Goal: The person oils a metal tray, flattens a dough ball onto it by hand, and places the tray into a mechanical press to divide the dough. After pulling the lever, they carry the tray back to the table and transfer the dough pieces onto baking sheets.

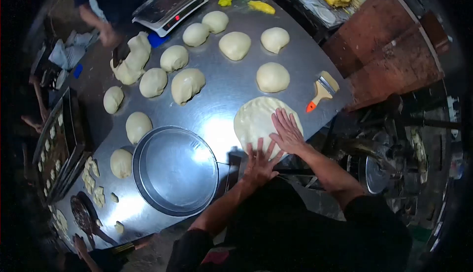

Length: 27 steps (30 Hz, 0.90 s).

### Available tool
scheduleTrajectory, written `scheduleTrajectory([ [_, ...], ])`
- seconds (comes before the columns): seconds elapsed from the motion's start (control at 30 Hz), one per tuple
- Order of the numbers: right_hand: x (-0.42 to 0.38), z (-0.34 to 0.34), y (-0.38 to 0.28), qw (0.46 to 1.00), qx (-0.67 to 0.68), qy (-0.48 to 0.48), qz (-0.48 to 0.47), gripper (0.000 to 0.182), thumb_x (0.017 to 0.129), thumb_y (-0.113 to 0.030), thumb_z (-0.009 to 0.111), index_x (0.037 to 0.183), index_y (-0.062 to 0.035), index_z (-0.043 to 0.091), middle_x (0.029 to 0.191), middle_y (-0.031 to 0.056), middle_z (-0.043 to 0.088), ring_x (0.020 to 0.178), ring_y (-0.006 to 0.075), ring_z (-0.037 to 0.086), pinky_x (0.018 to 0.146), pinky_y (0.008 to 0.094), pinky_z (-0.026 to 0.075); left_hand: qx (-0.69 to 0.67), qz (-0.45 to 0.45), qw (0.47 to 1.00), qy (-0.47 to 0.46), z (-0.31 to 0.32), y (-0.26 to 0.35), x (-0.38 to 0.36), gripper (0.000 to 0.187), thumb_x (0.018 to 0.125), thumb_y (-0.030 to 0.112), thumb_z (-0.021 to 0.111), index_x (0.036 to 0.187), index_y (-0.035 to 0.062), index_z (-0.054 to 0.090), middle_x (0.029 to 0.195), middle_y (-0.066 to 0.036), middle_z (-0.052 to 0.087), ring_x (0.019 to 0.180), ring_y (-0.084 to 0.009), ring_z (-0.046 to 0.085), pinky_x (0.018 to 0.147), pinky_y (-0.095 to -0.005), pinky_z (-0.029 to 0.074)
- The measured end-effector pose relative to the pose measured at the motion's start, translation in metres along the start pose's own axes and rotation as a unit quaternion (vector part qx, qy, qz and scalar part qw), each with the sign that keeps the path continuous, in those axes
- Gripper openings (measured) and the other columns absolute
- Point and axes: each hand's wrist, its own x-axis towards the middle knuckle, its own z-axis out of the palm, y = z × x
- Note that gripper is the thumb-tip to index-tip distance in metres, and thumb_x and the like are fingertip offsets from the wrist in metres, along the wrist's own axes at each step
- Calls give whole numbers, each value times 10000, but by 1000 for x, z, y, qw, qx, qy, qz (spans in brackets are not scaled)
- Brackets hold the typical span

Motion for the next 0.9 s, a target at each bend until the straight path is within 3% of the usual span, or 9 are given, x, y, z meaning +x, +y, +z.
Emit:
scheduleTrajectory([
  [0.07, 7, -6, 2, 992, 90, -49, 75, 677, 951, -423, 432, 1440, 24, 292, 1518, 253, 222, 1430, 392, 168, 1167, 486, 105, -16, 13, 999, -31, -19, -13, 15, 620, 891, 430, 566, 1432, 173, 405, 1499, -193, 318, 1364, -470, 271, 1077, -670, 174],
  [0.13, 37, -22, 5, 969, 177, -101, 140, 662, 964, -437, 408, 1429, 26, 318, 1505, 262, 249, 1426, 385, 186, 1167, 479, 117, -275, -207, 937, -63, -33, -31, 49, 578, 896, 335, 566, 1389, 63, 434, 1393, -243, 439, 1309, -448, 380, 1074, -598, 272],
  [0.2, 63, -22, 3, 987, 119, -80, 65, 659, 979, -463, 365, 1410, 36, 352, 1491, 256, 288, 1422, 375, 206, 1167, 478, 128, -13, -44, 989, 139, -6, -74, 88, 589, 927, 330, 466, 1366, -58, 404, 1414, -259, 411, 1323, -416, 377, 1109, -531, 265],
  [0.23, 66, -12, 7, 992, 109, -41, 53, 586, 970, -347, 404, 1426, 13, 325, 1518, 227, 247, 1418, 380, 213, 1144, 527, 168, 57, -48, 994, 80, -1, -85, 98, 618, 938, 341, 435, 1400, -61, 347, 1459, -250, 343, 1369, -394, 305, 1131, -511, 221],
  [0.33, 86, -7, 40, 999, 23, -20, -7, 632, 953, -364, 441, 1446, 2, 290, 1537, 198, 219, 1423, 355, 214, 1142, 541, 154, 166, -51, 985, -17, 12, -116, 129, 718, 950, 408, 374, 1473, -50, 197, 1546, -212, 191, 1452, -354, 117, 1171, -483, 95],
  [0.47, 100, -12, 48, 998, -7, -69, 10, 712, 953, -457, 422, 1468, -1, 238, 1570, 152, 152, 1464, 274, 112, 1158, 547, 93, 91, -55, 994, -16, 3, -126, 146, 793, 948, 512, 347, 1474, -57, 181, 1556, -211, 166, 1457, -332, 114, 1167, -527, 64],
  [0.6, 72, -20, 55, 997, -47, -67, -6, 657, 946, -447, 450, 1492, -136, 259, 1560, 136, 195, 1454, 277, 153, 1127, 614, 103, 105, -112, 987, -41, -13, -116, 77, 811, 907, 611, 385, 1499, 78, 234, 1548, -211, 199, 1453, -323, 154, 1112, -651, 67],
  [0.63, 73, -10, 57, 999, -37, -22, -22, 615, 946, -442, 456, 1489, -209, 285, 1561, 130, 199, 1450, 301, 159, 1114, 635, 106, 105, -107, 989, 1, -13, -117, 67, 796, 908, 614, 391, 1502, 105, 242, 1546, -216, 201, 1450, -334, 158, 1098, -668, 76],
  [0.9, 27, -26, 24, 994, -65, -8, 85, 556, 952, -367, 469, 1469, -212, 334, 1542, 184, 209, 1421, 396, 187, 1103, 642, 130, 136, -125, 983, 0, -8, -99, 43, 720, 957, 531, 365, 1509, 100, 198, 1557, -221, 141, 1450, -356, 120, 1117, -630, 41],
])
